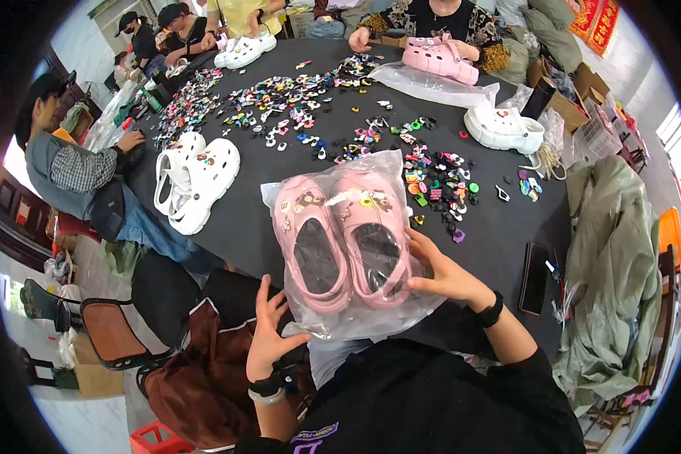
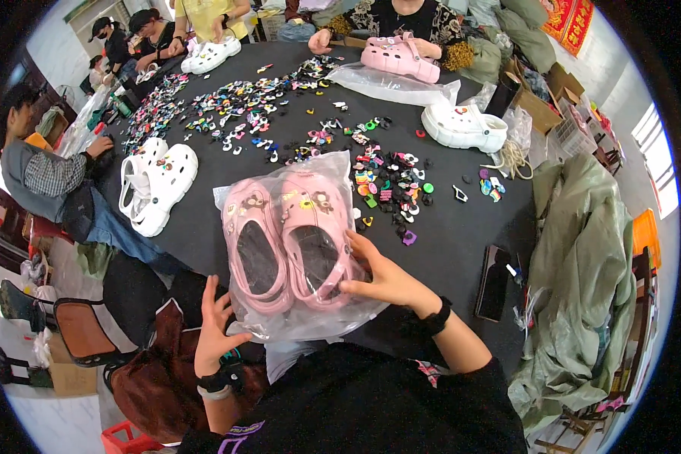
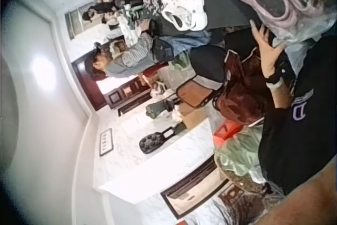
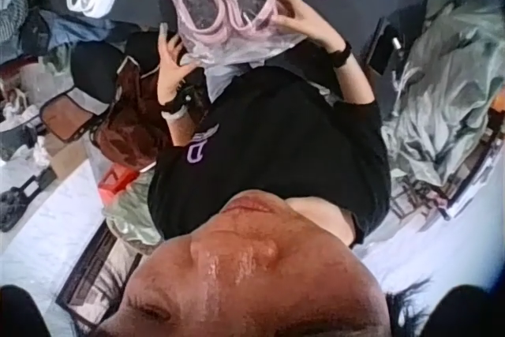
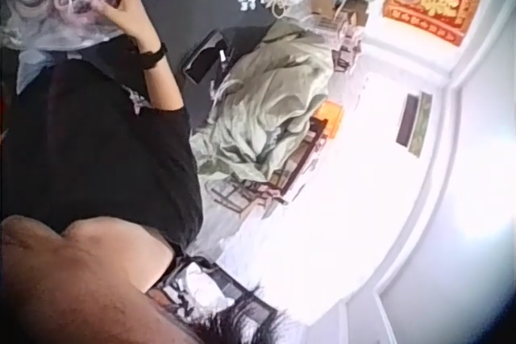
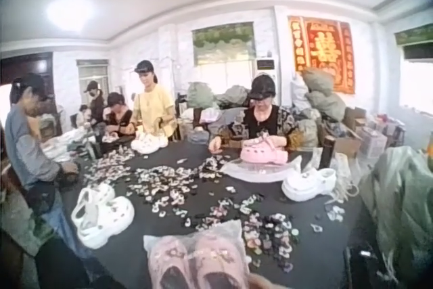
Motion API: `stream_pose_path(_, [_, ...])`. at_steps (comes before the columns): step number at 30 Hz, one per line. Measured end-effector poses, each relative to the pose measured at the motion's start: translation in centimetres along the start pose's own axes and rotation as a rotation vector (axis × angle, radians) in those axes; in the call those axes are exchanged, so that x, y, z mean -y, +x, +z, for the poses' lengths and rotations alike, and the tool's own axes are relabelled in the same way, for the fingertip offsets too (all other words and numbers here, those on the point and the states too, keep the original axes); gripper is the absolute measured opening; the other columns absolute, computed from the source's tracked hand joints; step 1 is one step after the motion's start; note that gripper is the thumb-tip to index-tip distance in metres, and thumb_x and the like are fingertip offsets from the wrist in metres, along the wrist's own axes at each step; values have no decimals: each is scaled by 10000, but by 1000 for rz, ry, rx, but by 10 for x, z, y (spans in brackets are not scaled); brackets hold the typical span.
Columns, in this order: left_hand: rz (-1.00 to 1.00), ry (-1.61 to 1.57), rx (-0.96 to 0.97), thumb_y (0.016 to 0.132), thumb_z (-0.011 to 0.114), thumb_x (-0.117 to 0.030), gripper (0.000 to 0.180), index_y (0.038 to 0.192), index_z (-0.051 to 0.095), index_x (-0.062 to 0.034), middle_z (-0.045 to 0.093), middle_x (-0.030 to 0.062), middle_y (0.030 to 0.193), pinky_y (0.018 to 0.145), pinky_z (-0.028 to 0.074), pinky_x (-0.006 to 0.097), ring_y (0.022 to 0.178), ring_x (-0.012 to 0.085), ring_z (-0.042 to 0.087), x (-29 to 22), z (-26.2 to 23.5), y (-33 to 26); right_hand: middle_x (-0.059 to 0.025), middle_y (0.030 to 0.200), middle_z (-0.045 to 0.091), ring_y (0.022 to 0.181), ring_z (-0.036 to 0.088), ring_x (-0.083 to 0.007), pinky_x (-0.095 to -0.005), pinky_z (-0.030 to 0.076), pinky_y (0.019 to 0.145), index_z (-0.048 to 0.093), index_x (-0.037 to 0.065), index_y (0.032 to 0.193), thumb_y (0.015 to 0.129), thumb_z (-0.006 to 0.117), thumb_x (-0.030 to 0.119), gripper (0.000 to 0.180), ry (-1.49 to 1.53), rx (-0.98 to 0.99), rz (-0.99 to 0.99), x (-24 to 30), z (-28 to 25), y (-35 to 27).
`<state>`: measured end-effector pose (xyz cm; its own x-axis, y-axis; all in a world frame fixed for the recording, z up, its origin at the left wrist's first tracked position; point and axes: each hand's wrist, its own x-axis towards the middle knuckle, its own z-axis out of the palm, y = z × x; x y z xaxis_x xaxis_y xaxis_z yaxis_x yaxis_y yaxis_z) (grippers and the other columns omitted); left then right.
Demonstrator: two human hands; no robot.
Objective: Applying colorful decorative charms (Jibbitz) to holes in rubber clogs.
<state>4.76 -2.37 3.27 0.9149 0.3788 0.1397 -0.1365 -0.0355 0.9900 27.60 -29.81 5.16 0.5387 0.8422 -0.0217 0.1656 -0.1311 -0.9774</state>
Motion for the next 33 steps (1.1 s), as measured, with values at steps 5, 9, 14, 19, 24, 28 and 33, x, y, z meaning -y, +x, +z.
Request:
stream_pose_path(5, [-112, 236, 256, 568, 910, -234, 1260, 1486, 88, 32, 177, 194, 1536, 1142, 215, 380, 1410, 285, 230, 26, -3, 2, -236, 1468, 328, 1366, 340, -310, -369, 279, 1118, 247, -3, 1462, 706, 819, 376, 1021, -314, -42, -220, 11, 8, 32])
stream_pose_path(9, [-114, 384, 244, 562, 908, -274, 1272, 1482, 87, 37, 180, 214, 1530, 1143, 210, 391, 1417, 307, 218, 23, 8, 4, -220, 1439, 392, 1321, 413, -286, -360, 318, 1091, 289, -3, 1447, 737, 793, 309, 925, -239, -48, -234, 6, -6, 56])
stream_pose_path(14, [40, 685, 73, 573, 886, -251, 1220, 1469, 113, 43, 176, 261, 1513, 1142, 212, 427, 1408, 389, 207, 7, 36, 10, -213, 1430, 401, 1303, 427, -313, -379, 328, 1083, 330, 16, 1432, 774, 755, 275, 825, -355, -56, -258, 8, -7, 52])
stream_pose_path(19, [262, 1006, -291, 585, 860, -125, 1084, 1461, 231, -12, 214, 188, 1481, 1004, 399, 420, 1230, 314, 413, -17, 41, -11, -169, 1265, 542, 1171, 524, -313, -398, 421, 981, 514, 46, 1289, 826, 702, 176, 517, -436, -146, -426, 66, 7, 2])
stream_pose_path(24, [595, 1077, -103, 658, 762, -64, 443, 1078, 629, -27, 590, 100, 963, 715, 475, 385, 810, 274, 587, -21, 36, -4, -123, 1150, 629, 1060, 598, -290, -386, 458, 934, 603, 41, 1145, 892, 626, 221, 311, -377, 311, -455, 66, 36, -23])
stream_pose_path(28, [510, 1010, -10, 655, 714, -18, 312, 964, 677, -29, 582, 70, 760, 549, 470, 334, 620, 230, 579, -25, 54, 6, -119, 1130, 627, 1057, 592, -281, -394, 450, 932, 607, 47, 1124, 885, 613, 241, 308, -637, 159, -508, 36, 62, -13])
stream_pose_path(33, [680, 967, -190, 691, 678, 62, 274, 958, 672, 5, 508, 71, 585, 481, 421, 335, 503, 240, 531, -35, 53, 11, -118, 1113, 625, 1041, 592, -276, -390, 449, 925, 607, 80, 1156, 894, 588, 276, 327, -777, 297, -363, 16, 74, -21])
